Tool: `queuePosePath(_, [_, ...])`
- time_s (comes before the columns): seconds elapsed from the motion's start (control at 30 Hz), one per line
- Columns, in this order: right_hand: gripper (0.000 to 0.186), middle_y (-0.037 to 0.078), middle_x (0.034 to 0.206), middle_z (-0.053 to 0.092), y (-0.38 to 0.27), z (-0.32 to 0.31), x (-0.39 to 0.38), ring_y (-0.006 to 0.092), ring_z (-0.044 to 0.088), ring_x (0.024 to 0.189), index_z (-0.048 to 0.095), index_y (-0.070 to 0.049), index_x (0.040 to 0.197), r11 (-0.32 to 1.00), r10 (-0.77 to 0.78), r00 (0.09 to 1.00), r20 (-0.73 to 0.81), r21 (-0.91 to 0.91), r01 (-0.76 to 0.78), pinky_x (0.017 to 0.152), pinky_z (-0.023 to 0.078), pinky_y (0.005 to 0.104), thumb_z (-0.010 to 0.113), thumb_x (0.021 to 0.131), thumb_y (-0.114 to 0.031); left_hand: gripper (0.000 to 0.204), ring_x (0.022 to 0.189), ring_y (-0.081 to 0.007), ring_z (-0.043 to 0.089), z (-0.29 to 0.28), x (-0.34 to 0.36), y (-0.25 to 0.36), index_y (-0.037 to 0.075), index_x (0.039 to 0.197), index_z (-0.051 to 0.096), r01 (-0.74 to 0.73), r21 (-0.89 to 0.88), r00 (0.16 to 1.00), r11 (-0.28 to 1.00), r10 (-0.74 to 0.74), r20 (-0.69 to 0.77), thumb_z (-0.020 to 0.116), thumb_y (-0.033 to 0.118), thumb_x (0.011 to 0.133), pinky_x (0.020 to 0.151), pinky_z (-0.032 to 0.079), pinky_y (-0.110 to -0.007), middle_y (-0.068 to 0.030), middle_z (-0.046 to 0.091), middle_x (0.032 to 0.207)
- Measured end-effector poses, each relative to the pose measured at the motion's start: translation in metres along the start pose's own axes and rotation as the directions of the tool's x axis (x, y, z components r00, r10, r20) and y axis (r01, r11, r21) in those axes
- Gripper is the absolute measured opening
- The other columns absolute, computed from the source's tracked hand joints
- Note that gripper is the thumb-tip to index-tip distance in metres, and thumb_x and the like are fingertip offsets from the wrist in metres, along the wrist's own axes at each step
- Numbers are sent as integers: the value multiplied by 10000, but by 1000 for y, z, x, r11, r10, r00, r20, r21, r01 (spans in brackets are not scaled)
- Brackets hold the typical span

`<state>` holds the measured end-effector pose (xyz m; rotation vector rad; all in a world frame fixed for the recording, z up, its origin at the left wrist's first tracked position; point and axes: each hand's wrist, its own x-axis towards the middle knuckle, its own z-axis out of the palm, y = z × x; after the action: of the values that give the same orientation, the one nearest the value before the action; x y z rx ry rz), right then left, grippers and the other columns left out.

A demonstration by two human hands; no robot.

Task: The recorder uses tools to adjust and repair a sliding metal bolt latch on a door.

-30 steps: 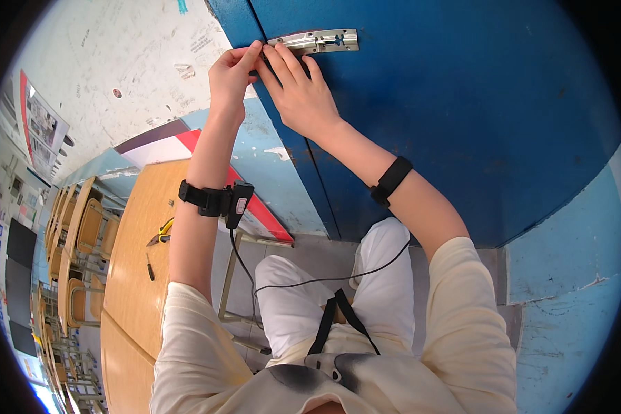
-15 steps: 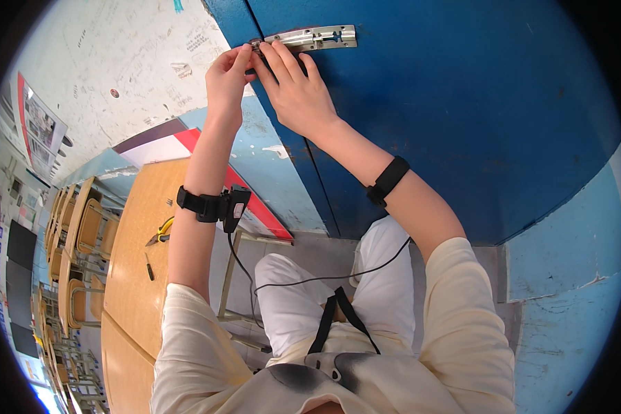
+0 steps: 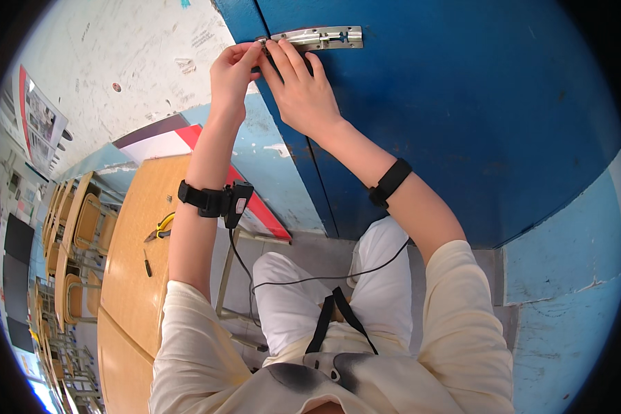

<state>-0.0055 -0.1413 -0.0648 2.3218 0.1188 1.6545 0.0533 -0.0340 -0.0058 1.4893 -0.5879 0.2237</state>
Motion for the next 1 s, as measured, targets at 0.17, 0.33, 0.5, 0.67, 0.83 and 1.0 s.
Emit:
queuePosePath(0.17, [500,83,1387,426,5,-1,-1,220,334,1326,507,-103,1302,1000,4,1000,6,-30,-4,1007,317,404,554,804,-123,251,867,-112,598,0,1,6,31,1008,627,-1,57,999,998,-1,39,641,246,880,718,474,-255,-35,637,908])
queuePosePath(0.33, [547,82,1389,426,-2,-1,0,219,348,1317,461,-102,1353,999,-12,1000,19,-46,13,1008,314,401,540,812,-121,264,898,-113,596,-18,-10,4,30,1043,618,47,16,997,999,-48,61,620,248,895,746,477,-255,-35,638,929])
queuePosePath(0.5, [573,48,1402,420,8,-3,-3,206,358,1306,424,-134,1383,997,-17,999,51,-80,21,998,304,415,521,818,-142,198,876,-88,585,-89,-77,-23,19,1022,611,-70,383,977,921,-14,212,600,181,907,756,466,-251,-35,642,928])
queuePosePath(0.67, [697,38,1393,400,13,1,0,207,355,1280,393,-191,1415,972,-110,993,-40,-213,99,973,318,408,605,754,-128,157,859,-218,633,-202,-151,-45,1,937,606,27,653,999,757,-50,17,625,128,847,750,494,-342,-126,638,868])
queuePosePath(0.83, [715,29,1398,391,1,2,1,202,344,1289,373,-219,1429,991,-51,998,-24,-126,47,976,324,421,613,760,-142,259,960,-317,596,-351,-225,-61,-5,995,577,299,940,951,165,29,-308,609,217,865,820,481,-402,-188,614,989])
queuePosePath(1.0, [722,20,1403,389,-1,2,-2,197,338,1299,361,-234,1437,988,-48,998,39,-147,53,979,319,427,618,767,-151,379,953,-356,586,-382,-263,-71,15,961,584,437,837,853,-331,-142,-502,555,387,895,811,476,-451,-212,600,984])
